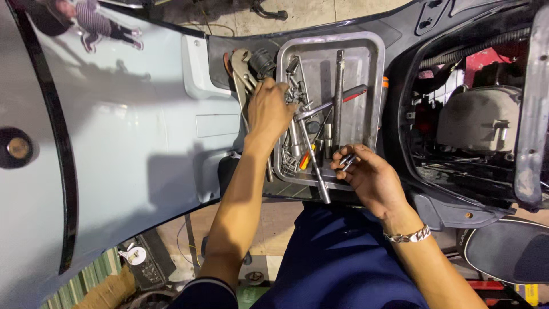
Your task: The person manipulates engine components with their hands and tools, then wipes parts with a cloth.
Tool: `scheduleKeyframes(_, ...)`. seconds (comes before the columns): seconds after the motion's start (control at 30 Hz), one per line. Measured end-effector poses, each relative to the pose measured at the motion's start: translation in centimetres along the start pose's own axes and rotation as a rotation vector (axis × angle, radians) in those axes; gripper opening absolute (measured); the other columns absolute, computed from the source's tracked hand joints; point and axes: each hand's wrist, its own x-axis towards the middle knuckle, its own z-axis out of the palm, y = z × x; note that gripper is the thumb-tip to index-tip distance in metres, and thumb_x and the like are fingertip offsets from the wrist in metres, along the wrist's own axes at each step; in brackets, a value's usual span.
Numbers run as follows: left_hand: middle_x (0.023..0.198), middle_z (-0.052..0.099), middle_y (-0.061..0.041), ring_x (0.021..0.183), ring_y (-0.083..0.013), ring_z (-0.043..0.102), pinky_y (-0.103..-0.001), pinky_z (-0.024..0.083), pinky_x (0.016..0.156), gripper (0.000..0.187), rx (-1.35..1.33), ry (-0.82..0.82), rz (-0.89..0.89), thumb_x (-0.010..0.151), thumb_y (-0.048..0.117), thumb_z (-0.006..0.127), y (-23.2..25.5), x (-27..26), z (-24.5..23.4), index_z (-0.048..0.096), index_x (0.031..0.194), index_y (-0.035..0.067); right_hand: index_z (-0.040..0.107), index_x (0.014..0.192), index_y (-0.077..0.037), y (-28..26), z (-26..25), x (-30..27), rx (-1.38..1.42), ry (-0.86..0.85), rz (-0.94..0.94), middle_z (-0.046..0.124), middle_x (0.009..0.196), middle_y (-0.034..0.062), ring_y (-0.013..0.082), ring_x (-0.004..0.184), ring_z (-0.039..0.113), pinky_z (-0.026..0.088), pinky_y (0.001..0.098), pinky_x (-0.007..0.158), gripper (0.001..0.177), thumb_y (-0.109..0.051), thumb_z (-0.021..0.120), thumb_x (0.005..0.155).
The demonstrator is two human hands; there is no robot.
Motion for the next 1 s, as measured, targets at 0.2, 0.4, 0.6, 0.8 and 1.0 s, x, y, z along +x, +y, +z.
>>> scheduleKeyframes(0.2, 0.101, 0.066, -0.011, 0.1, -0.0281, 0.065, -0.04, 0.052, 0.088, 0.039, -0.205, -0.109, -0.171, 0.072, 0.014, 0.085, -0.3, -1.1, -1.9, 0.071, 0.109, 0.009, 0.064, 0.11, -0.004, 0.1, -0.1, 0.4, -0.005, -0.018, 0.01, 0.07, 0.109, 0.0127, 0.0254, 0.101, 0.066, 0.049, 0.0384, 0.087, 0.028, -0.029, 0.052, 0.103)
scheduleKeyframes(0.4, 0.099, 0.067, -0.006, 0.094, -0.0252, 0.069, -0.038, 0.055, 0.084, 0.029, -0.334, -0.054, -0.193, 0.076, 0.012, 0.08, -1.0, -1.4, -1.4, 0.068, 0.102, 0.007, 0.064, 0.116, -0.001, -0.4, 0.6, 0.4, -0.015, -0.022, 0.034, 0.07, 0.114, 0.0164, 0.0299, 0.107, 0.067, 0.05, 0.041, 0.091, 0.037, -0.033, 0.051, 0.102)
scheduleKeyframes(0.6, 0.099, 0.066, -0.007, 0.1, -0.0296, 0.066, -0.042, 0.053, 0.088, 0.027, -0.181, 0.123, -0.026, 0.082, 0.009, 0.076, -0.7, -0.5, -0.3, 0.075, 0.109, 0.012, 0.062, 0.126, 0.003, -1.1, 1.7, -0.1, -0.008, -0.005, 0.047, 0.068, 0.126, 0.02, 0.0333, 0.117, 0.066, 0.05, 0.0432, 0.099, 0.053, -0.04, 0.051, 0.099)
scheduleKeyframes(0.8, 0.105, 0.065, -0.009, 0.1, -0.0292, 0.065, -0.042, 0.053, 0.085, 0.029, -0.167, 0.101, -0.031, 0.084, 0.017, 0.079, 0.0, 1.2, 1.0, 0.075, 0.112, 0.011, 0.058, 0.133, 0.005, -1.2, 1.7, -0.3, 0.048, -0.045, 0.035, 0.064, 0.135, 0.023, 0.0357, 0.126, 0.062, 0.048, 0.0436, 0.103, 0.062, -0.045, 0.048, 0.099)
scheduleKeyframes(1.0, 0.102, 0.068, -0.012, 0.1, -0.034, 0.066, -0.045, 0.053, 0.085, 0.03, -0.026, 0.196, 0.048, 0.077, 0.02, 0.084, -0.3, 2.3, 3.0, 0.076, 0.102, 0.007, 0.055, 0.137, 0.006, -1.4, 1.7, -0.9, 0.096, -0.099, -0.001, 0.06, 0.142, 0.0253, 0.037, 0.132, 0.059, 0.045, 0.0448, 0.11, 0.065, -0.047, 0.047, 0.099)
